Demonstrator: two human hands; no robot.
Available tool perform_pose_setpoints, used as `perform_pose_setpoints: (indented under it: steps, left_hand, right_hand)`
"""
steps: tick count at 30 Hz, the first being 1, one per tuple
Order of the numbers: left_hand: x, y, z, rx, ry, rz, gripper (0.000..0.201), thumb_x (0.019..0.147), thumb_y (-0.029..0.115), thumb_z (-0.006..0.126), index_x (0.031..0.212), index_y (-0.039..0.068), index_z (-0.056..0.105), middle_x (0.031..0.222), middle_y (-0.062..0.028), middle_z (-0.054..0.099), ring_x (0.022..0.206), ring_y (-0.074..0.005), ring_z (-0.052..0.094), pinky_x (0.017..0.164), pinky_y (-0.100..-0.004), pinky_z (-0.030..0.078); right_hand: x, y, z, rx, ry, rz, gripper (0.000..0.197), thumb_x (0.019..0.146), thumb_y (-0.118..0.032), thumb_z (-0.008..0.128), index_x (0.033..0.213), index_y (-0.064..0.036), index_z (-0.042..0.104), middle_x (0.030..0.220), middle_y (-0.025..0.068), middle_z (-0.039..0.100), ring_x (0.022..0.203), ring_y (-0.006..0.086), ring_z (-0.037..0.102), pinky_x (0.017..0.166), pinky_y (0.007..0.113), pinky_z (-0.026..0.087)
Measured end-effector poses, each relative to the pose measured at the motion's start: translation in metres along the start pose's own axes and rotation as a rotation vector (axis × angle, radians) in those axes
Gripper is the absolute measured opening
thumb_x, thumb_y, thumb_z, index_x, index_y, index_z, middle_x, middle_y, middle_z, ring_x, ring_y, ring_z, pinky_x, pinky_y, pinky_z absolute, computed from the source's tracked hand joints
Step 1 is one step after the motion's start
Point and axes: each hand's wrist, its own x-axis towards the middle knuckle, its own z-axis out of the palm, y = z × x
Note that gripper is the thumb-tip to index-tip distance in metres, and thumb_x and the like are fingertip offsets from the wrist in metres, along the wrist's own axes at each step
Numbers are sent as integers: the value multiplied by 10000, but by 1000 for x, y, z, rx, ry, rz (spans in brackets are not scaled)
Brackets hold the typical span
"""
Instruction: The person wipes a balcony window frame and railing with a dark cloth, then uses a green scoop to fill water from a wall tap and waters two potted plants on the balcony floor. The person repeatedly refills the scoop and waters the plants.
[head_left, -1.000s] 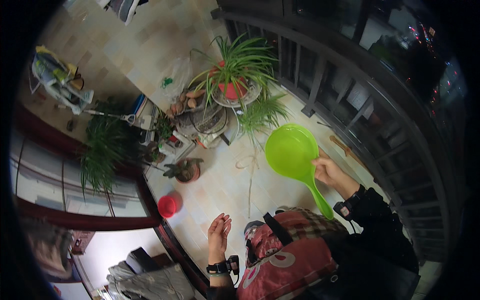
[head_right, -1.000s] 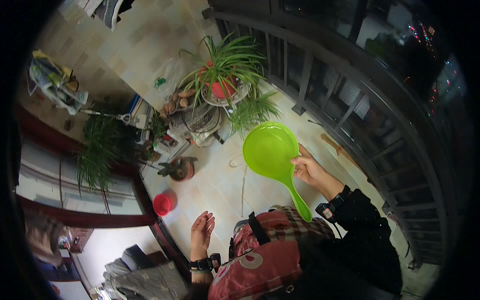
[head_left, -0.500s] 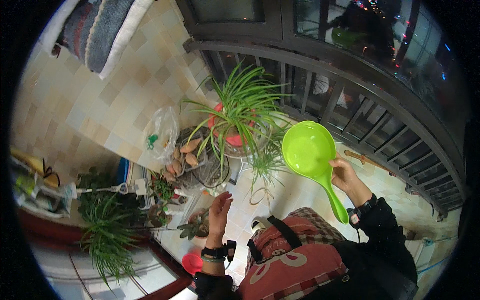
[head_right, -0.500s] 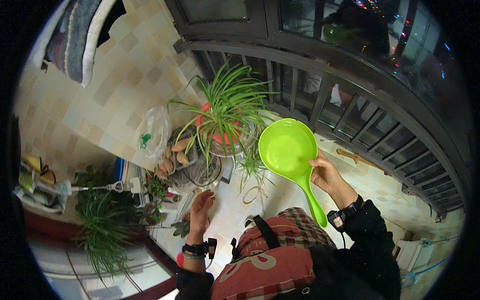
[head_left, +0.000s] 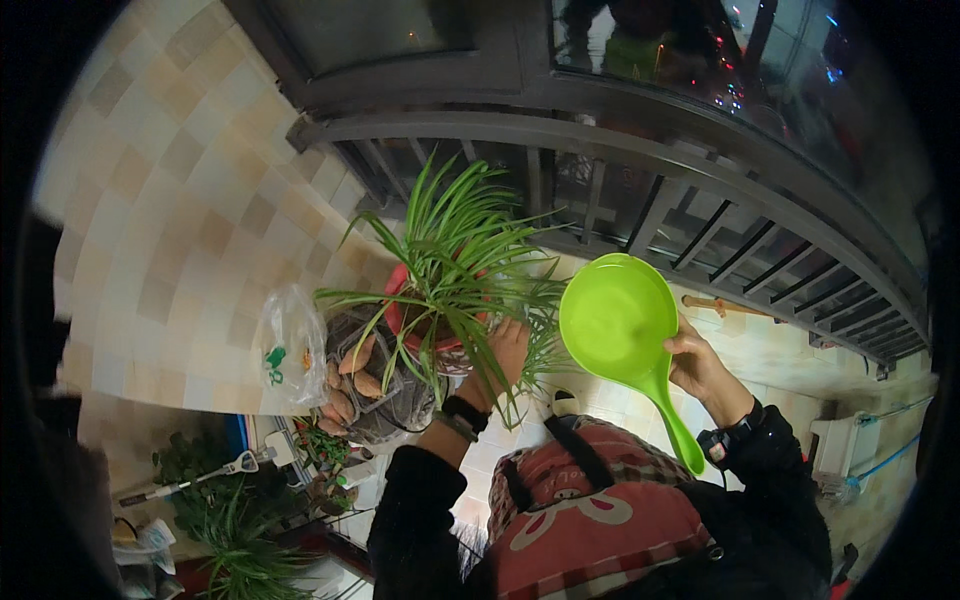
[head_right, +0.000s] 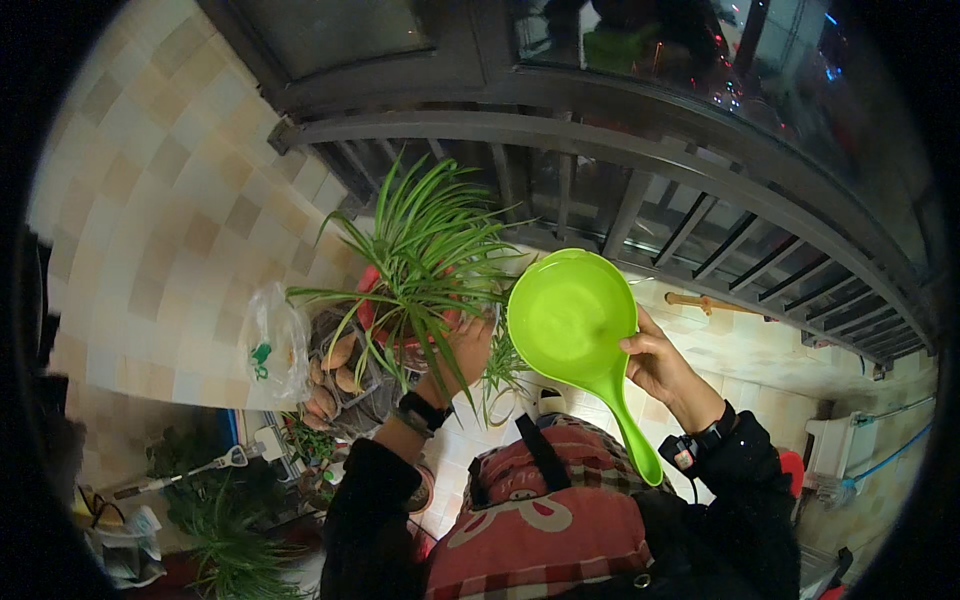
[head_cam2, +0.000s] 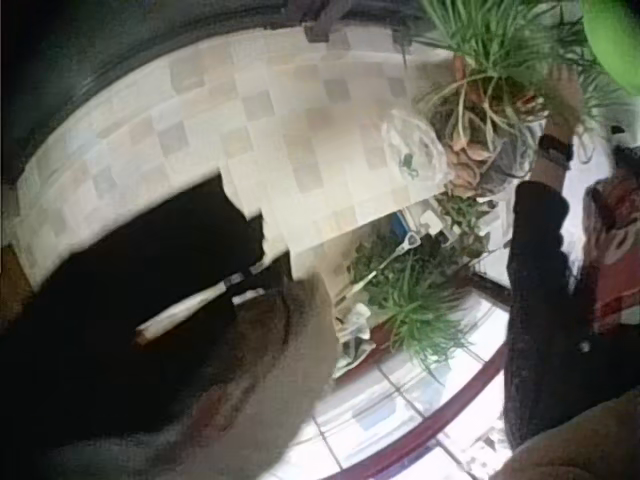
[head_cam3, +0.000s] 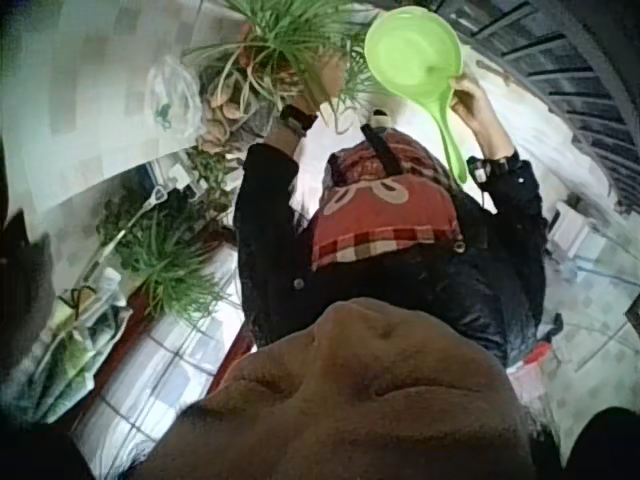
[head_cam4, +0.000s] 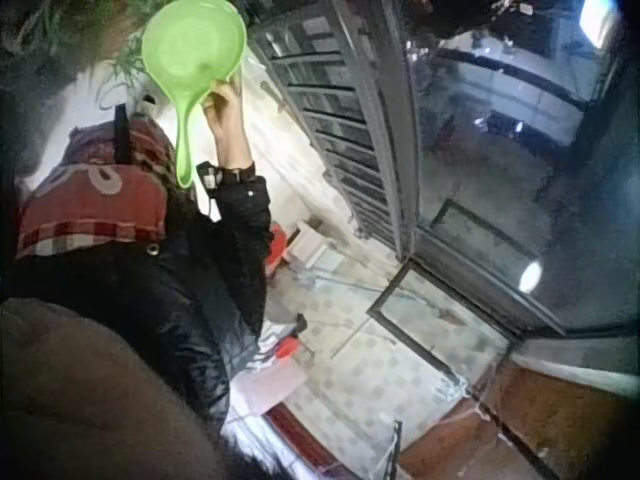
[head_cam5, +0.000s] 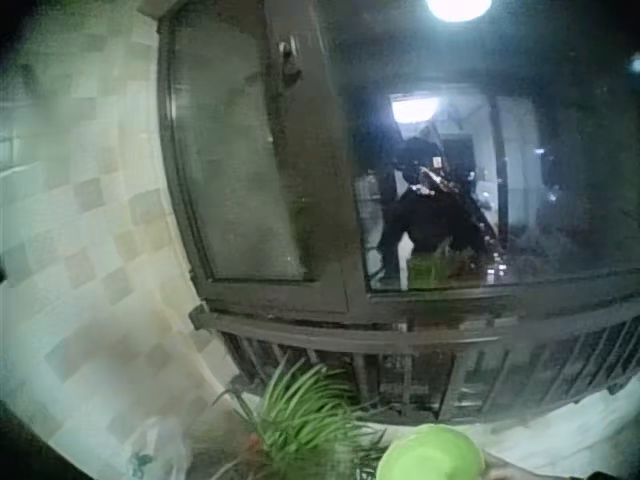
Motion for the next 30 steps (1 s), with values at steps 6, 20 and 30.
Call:
perform_pose_setpoints:
  steps: [6,20,30]
  left_hand:
    - [52,-33,-7,387,-89,94,344,844,149,487,1161,19,519,1216,-143,505,1239,-274,402,1059,-443,280]
    - [79,-140,-59,711,-347,135,352,922,365,477,1170,144,594,1364,-28,424,1324,-270,272,1119,-520,137]
    - [61,-150,-101,657,-380,-38,396,901,451,485,1152,170,607,1337,-44,448,1310,-276,278,1100,-548,114]
  right_hand:
    - [17,-11,-5,9,1,8,747,727,-36,515,1421,-119,250,1274,141,461,1101,238,546,914,364,488]
    - [58,17,31,82,58,-3,744,757,-39,534,1431,-135,234,1248,139,484,1073,247,558,848,378,528]
    - [106,40,52,-1,92,78,757,737,-65,549,1427,-141,249,1252,133,462,1086,248,529,791,373,533]
